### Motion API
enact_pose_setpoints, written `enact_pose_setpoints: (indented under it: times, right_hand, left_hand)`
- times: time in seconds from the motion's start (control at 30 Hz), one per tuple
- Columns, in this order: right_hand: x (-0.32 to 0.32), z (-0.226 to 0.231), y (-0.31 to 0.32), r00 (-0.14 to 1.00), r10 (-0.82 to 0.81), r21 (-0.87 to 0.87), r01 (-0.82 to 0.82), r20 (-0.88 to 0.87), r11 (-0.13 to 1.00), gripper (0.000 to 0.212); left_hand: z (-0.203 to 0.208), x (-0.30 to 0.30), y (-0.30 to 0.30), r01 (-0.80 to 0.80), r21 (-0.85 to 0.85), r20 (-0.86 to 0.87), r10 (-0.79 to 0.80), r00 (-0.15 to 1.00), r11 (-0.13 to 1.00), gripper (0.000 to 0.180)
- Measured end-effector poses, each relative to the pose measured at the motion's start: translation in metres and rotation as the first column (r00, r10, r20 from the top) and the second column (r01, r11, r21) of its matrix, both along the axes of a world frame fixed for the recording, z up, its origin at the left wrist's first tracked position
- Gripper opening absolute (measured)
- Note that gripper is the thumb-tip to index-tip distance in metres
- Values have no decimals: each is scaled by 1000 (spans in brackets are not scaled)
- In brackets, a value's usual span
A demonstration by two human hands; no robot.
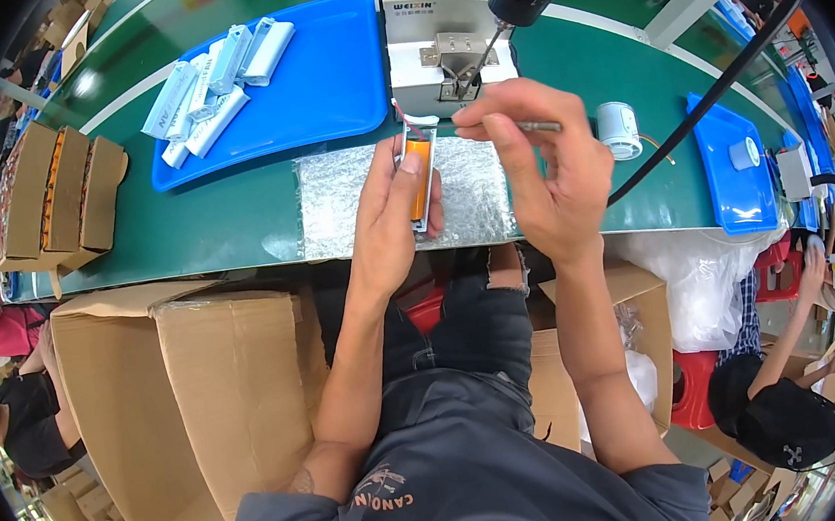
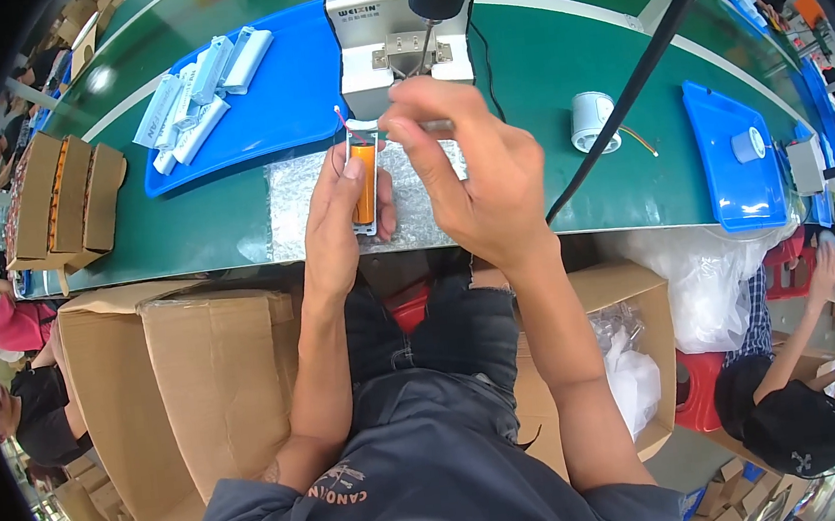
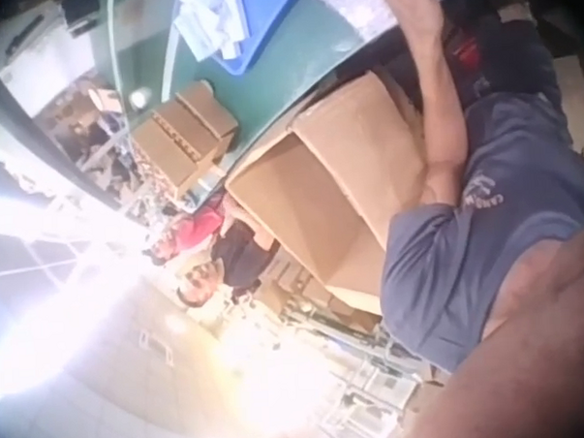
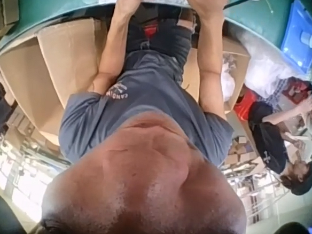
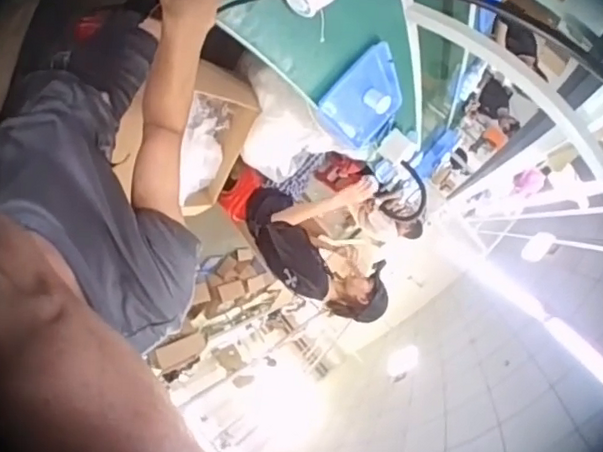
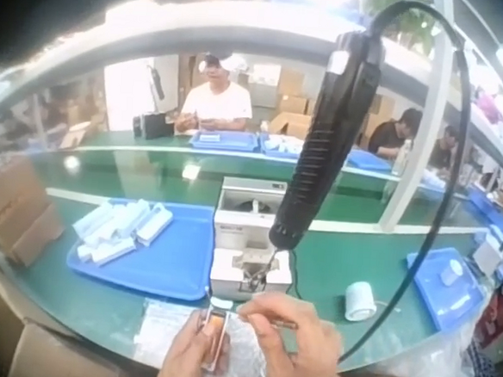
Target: The person assembles internal components into plastic portable fan housings by inserting batteries, fan motors, and internal wires into the housing, then securing them with a precision screwdriver.
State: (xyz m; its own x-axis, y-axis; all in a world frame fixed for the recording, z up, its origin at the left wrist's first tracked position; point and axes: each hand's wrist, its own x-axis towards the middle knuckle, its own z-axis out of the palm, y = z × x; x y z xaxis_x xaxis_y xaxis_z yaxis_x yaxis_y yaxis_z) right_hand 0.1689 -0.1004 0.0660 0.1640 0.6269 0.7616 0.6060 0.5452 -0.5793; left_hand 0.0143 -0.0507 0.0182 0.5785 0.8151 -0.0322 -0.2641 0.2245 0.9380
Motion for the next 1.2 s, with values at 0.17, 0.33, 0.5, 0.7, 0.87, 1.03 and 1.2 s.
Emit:
enact_pose_setpoints:
  times: [0.17, 0.33, 0.5, 0.7, 0.87, 1.03, 1.2]
  right_hand:
    - [1, 0, -3, 995, 20, -38, -16, 99, 999, 16]
    - [3, 1, -3, 993, 86, -70, -92, -86, 993, 26]
    - [-2, -1, -3, 974, 70, -71, -87, -216, 994, 32]
    - [-12, -6, 14, 894, 38, -39, -62, -446, 997, 29]
    - [-15, 0, 21, 855, 24, -57, -62, -518, 996, 33]
    - [-12, 3, 22, 830, -19, -122, -59, -558, 991, 36]
    - [-12, 3, 21, 800, -12, -128, -82, -599, 988, 38]
  left_hand:
    - [-5, 6, -1, -51, 74, 16, 50, 999, 996, 29]
    - [0, 4, 0, -70, 135, -41, 76, 996, 988, 26]
    - [4, 10, -2, -143, 220, -132, 175, 976, 965, 33]
    - [-9, 17, 2, -218, 309, -124, 266, 956, 926, 41]
    - [-14, 16, 2, -217, 305, -128, 266, 955, 927, 39]
    - [-16, 18, 4, -251, 390, -138, 325, 935, 886, 41]
    - [-18, 15, 4, -239, 422, -165, 334, 928, 874, 40]
